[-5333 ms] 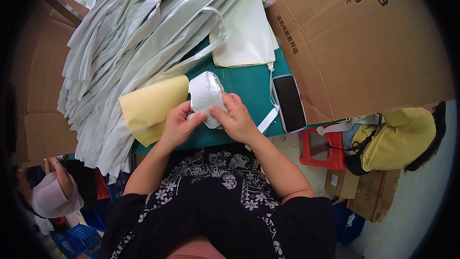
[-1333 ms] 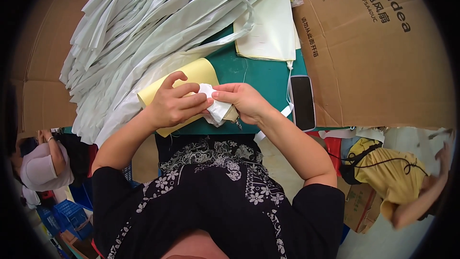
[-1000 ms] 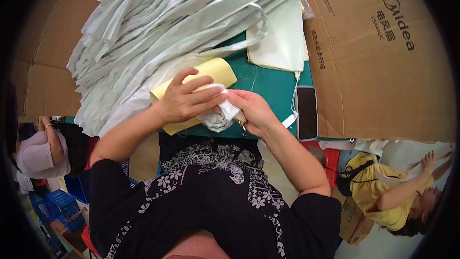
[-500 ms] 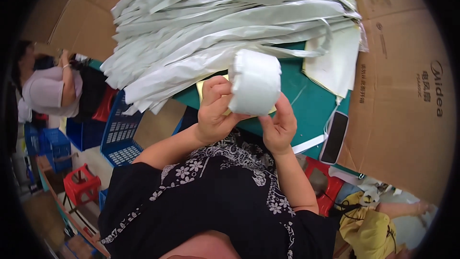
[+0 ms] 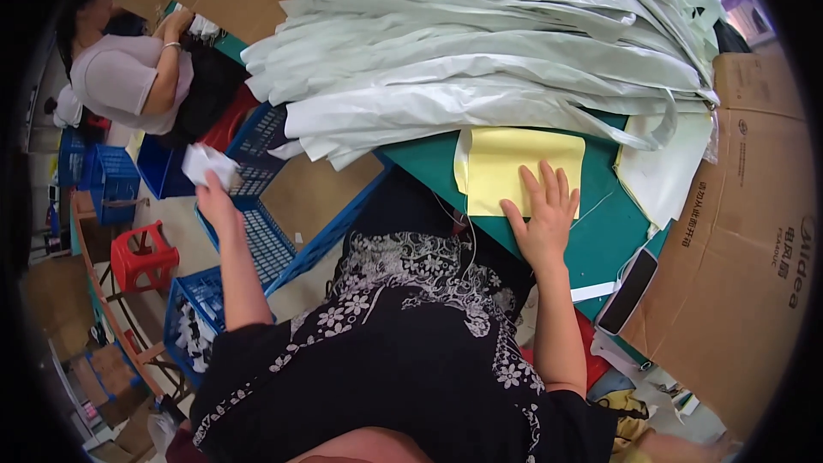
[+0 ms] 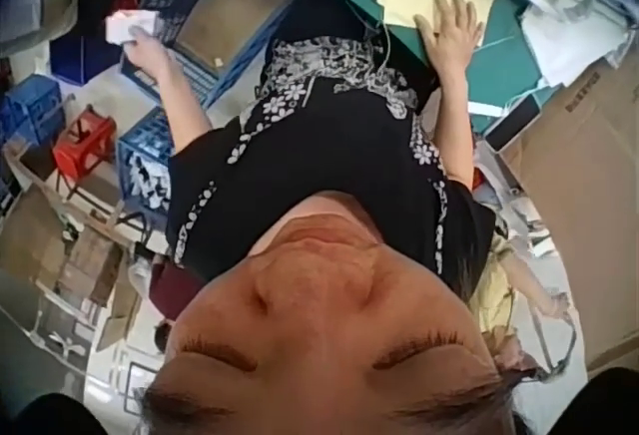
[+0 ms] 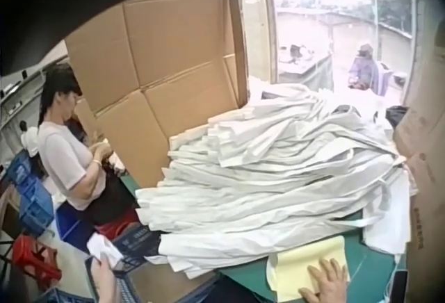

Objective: Folding and rolling white fabric straps into neat bundles.

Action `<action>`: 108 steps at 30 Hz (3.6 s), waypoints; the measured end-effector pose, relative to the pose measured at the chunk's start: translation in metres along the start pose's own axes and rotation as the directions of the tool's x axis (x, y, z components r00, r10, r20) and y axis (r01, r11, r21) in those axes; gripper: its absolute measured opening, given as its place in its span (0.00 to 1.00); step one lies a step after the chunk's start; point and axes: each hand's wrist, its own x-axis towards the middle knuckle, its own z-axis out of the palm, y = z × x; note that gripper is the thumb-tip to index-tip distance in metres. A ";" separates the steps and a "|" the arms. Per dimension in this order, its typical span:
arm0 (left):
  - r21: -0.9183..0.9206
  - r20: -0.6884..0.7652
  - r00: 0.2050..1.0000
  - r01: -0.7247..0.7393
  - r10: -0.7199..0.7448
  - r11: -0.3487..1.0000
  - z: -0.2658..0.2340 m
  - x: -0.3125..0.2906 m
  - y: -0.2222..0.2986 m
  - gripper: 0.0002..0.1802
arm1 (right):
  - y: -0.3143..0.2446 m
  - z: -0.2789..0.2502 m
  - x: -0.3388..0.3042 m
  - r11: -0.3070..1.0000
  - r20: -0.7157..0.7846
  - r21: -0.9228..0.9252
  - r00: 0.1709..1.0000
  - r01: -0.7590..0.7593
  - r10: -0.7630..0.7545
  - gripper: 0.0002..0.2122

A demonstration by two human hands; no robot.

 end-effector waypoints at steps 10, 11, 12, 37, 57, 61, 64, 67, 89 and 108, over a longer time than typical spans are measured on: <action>-0.094 0.440 0.364 -0.891 0.821 0.445 0.102 -0.046 0.140 0.13 | 0.009 -0.014 -0.018 0.990 -0.009 -0.063 0.992 -0.129 0.129 0.25; -0.064 0.455 0.297 -0.930 0.839 0.363 0.120 -0.041 0.153 0.14 | 0.011 -0.017 -0.025 0.984 -0.002 -0.055 0.985 -0.170 0.170 0.25; -0.037 0.471 0.230 -0.960 0.852 0.279 0.140 -0.038 0.162 0.14 | 0.013 -0.019 -0.029 0.977 -0.021 -0.062 0.979 -0.203 0.202 0.25; -0.787 0.475 -0.615 -0.617 0.630 -0.009 0.268 -0.249 0.147 0.11 | 0.101 -0.049 -0.033 0.573 0.071 0.657 0.796 -0.491 0.601 0.37; -0.740 0.662 -0.358 -0.175 0.659 0.649 0.280 -0.194 0.179 0.33 | 0.084 -0.101 0.083 -0.889 0.328 0.404 0.941 -0.217 -0.080 0.15; -0.645 0.710 -0.365 0.006 0.602 0.764 0.280 -0.182 0.209 0.60 | 0.066 -0.114 0.149 -0.944 0.295 0.328 0.946 0.034 0.136 0.11; -0.770 0.633 -0.260 -0.117 0.729 0.627 0.304 -0.172 0.212 0.59 | 0.038 -0.126 0.201 -0.931 0.339 0.355 0.915 0.089 0.217 0.12; -0.518 0.728 0.349 -0.283 0.590 0.807 0.367 -0.137 0.245 0.23 | 0.020 -0.145 0.220 -0.725 0.124 0.653 0.912 0.222 0.391 0.16; -0.195 0.780 0.176 -0.843 0.601 0.501 0.321 -0.062 0.215 0.09 | -0.036 0.007 0.128 0.133 0.749 0.602 0.614 -0.787 0.247 0.21; -0.005 0.981 -0.190 0.154 0.034 0.988 0.265 -0.254 0.118 0.13 | 0.035 -0.018 0.030 -0.134 0.296 0.955 0.861 -0.264 0.414 0.14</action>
